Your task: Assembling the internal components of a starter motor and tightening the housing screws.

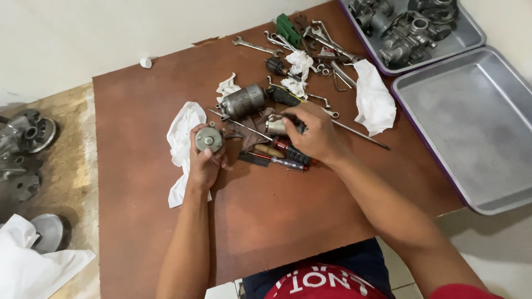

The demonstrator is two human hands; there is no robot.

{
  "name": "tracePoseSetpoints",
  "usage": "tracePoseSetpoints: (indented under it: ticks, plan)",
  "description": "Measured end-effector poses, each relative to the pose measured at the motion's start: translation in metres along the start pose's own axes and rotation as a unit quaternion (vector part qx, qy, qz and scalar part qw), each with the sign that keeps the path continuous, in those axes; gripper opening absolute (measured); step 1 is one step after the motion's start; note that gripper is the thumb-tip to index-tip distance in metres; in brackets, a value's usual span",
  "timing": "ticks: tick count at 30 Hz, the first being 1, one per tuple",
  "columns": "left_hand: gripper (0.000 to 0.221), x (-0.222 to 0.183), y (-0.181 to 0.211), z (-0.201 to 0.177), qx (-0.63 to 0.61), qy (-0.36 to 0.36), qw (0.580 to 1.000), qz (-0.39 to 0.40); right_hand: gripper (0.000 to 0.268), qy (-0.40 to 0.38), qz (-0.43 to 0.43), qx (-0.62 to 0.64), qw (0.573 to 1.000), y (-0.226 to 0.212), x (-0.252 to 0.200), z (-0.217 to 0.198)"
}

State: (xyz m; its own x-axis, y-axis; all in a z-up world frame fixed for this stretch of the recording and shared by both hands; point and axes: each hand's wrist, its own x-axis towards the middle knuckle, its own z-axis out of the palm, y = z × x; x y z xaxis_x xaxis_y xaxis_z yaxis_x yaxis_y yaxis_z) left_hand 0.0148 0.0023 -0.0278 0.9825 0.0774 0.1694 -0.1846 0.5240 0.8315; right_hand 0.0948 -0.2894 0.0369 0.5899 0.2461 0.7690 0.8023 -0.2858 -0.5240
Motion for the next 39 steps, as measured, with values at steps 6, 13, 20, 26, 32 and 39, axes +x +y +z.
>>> tracePoseSetpoints:
  ticks: [6,13,20,26,32,39]
  plan:
    - [0.082,-0.001,0.004,0.010,0.072,-0.024,0.997,0.020,0.009,-0.011,-0.034,-0.028,0.999,-0.015,0.002,-0.002]
    - [0.088,-0.003,0.004,0.012,0.132,0.005,0.991,0.020,0.009,-0.005,-0.048,-0.039,0.998,-0.018,0.001,-0.004]
    - [0.097,-0.004,0.006,0.016,0.279,0.029,0.960,0.013,0.008,-0.001,-0.055,-0.037,0.998,-0.023,0.008,-0.003]
    - [0.098,-0.003,-0.002,0.007,0.280,0.021,0.960,0.005,0.009,-0.010,-0.056,-0.031,0.998,-0.013,0.001,0.004]
    - [0.096,-0.006,0.001,0.012,0.258,0.018,0.966,-0.004,0.009,-0.017,-0.060,-0.023,0.998,-0.015,-0.002,0.010]
    - [0.099,-0.006,0.001,0.014,0.234,0.008,0.972,-0.013,0.007,-0.041,-0.064,0.009,0.997,-0.043,0.026,0.006]
